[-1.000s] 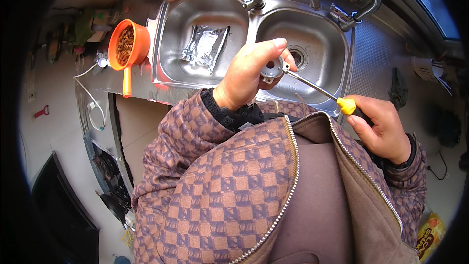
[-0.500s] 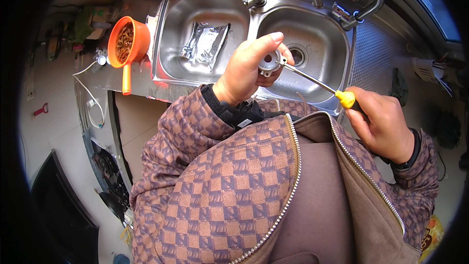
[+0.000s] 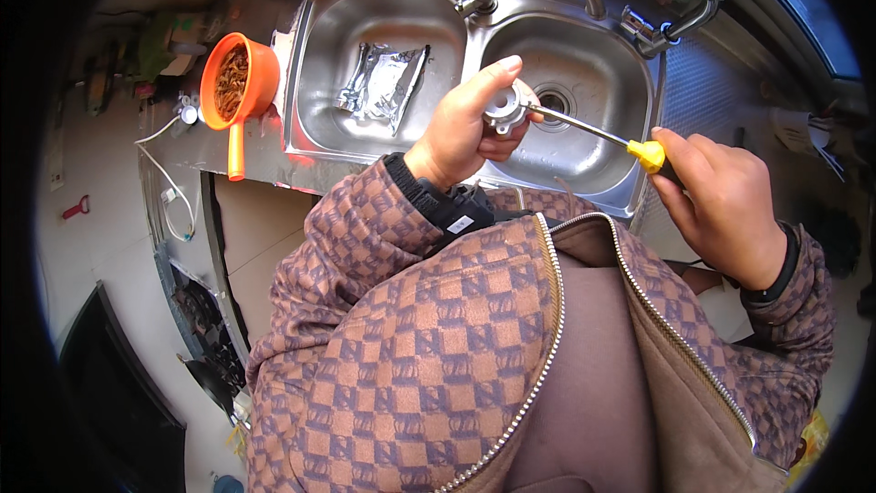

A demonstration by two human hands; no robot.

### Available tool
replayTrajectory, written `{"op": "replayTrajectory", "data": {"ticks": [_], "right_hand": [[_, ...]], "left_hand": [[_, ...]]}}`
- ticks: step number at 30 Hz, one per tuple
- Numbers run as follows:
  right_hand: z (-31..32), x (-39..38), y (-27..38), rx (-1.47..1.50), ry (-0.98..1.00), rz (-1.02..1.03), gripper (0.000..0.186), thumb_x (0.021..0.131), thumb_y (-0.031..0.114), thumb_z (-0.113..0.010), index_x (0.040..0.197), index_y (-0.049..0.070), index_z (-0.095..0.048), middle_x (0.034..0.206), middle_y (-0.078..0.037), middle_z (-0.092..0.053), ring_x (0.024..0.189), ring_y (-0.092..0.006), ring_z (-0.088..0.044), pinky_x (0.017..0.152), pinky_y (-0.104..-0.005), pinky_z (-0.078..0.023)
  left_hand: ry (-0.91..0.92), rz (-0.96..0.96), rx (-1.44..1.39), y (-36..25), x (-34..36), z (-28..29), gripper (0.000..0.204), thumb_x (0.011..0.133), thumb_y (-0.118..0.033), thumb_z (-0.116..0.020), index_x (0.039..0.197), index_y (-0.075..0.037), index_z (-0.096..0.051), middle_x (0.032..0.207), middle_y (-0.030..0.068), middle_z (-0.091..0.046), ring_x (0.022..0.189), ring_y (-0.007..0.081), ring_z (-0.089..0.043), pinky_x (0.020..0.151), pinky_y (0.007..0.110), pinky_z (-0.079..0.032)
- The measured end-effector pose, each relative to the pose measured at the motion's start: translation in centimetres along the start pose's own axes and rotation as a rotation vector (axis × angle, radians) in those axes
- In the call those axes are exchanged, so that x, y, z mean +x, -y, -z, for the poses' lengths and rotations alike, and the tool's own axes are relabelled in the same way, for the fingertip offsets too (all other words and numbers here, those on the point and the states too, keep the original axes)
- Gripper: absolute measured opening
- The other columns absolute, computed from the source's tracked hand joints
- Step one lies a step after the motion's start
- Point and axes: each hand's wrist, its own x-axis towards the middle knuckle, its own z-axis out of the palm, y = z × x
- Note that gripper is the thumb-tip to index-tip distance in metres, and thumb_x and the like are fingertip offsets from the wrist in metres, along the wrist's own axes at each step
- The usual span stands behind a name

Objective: The person disassembles a kitchen faucet aerator using a screwdriver, removes a small internal component, and reassembles the aerator onto the faucet. The person repeatedly tightens the aerator with the screwdriver and checks the fit.

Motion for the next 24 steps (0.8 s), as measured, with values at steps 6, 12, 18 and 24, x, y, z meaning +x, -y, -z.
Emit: {"op": "replayTrajectory", "data": {"ticks": [6,12,18,24], "right_hand": [[1.7,0.0,-0.9,0.518,0.084,-0.141,0.043,0.072,0.008,-0.058,0.115,-0.001,-0.058,0.072,-0.010,-0.051,0.060,-0.0182,-0.049,0.055,-0.0283,-0.037],[2.8,0.0,-1.9,0.987,0.369,-0.469,0.044,0.076,0.009,-0.060,0.120,0.000,-0.056,0.083,-0.005,-0.058,0.065,-0.0098,-0.048,0.058,-0.0214,-0.038],[2.1,-0.6,-1.2,1.011,0.288,-0.571,0.031,0.085,0.009,-0.056,0.113,-0.002,-0.059,0.084,-0.005,-0.063,0.063,-0.0092,-0.056,0.057,-0.0208,-0.043],[1.0,-1.1,-0.8,0.681,0.135,-0.249,0.024,0.085,0.007,-0.055,0.106,-0.005,-0.059,0.079,-0.011,-0.063,0.064,-0.0146,-0.058,0.059,-0.0252,-0.046]], "left_hand": [[-0.037,-0.146,0.237,-1.2,-0.5,-0.7,0.039,0.092,-0.039,-0.046,0.077,-0.006,-0.062,0.053,-0.0003,-0.047,0.040,0.0058,-0.033,0.039,0.020,-0.021],[-0.018,-0.171,0.231,-1.0,-0.3,-1.3,0.040,0.091,-0.041,-0.046,0.077,-0.006,-0.061,0.053,0.0000,-0.047,0.040,0.0063,-0.034,0.039,0.020,-0.021],[-0.012,-0.150,0.214,-1.1,-0.4,-1.4,0.041,0.091,-0.041,-0.046,0.077,-0.006,-0.061,0.053,0.0007,-0.046,0.040,0.0065,-0.033,0.039,0.021,-0.021],[-0.001,-0.135,0.214,-1.2,-0.6,-1.3,0.040,0.092,-0.040,-0.046,0.077,-0.006,-0.061,0.053,0.0007,-0.045,0.041,0.0063,-0.033,0.039,0.021,-0.021]]}}
